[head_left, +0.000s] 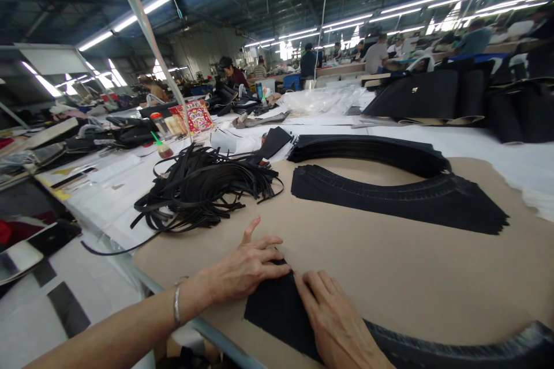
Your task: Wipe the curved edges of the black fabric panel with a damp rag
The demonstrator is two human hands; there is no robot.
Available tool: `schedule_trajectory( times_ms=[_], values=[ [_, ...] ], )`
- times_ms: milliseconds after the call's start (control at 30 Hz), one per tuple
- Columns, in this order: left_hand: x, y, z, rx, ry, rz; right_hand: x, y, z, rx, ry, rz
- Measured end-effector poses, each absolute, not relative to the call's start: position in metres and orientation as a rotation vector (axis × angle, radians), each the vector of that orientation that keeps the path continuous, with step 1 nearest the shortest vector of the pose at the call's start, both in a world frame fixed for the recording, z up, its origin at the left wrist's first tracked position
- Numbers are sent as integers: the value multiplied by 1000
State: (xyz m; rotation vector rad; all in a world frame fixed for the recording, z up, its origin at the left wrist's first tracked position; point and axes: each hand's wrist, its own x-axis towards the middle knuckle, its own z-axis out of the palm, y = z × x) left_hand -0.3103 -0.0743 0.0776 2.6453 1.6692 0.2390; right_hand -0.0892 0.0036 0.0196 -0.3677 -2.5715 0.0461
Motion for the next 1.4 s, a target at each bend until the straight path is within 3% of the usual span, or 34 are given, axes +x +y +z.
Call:
schedule_trajectory(
  times_ms=[433, 1400],
  values=[
    [-312, -77, 62, 2447, 2010, 538, -93, 5, 24, -390, -2655, 35],
    [-310, -88, 54, 2571, 2156, 383, -110, 1, 33, -522, -2768, 119]
  ],
)
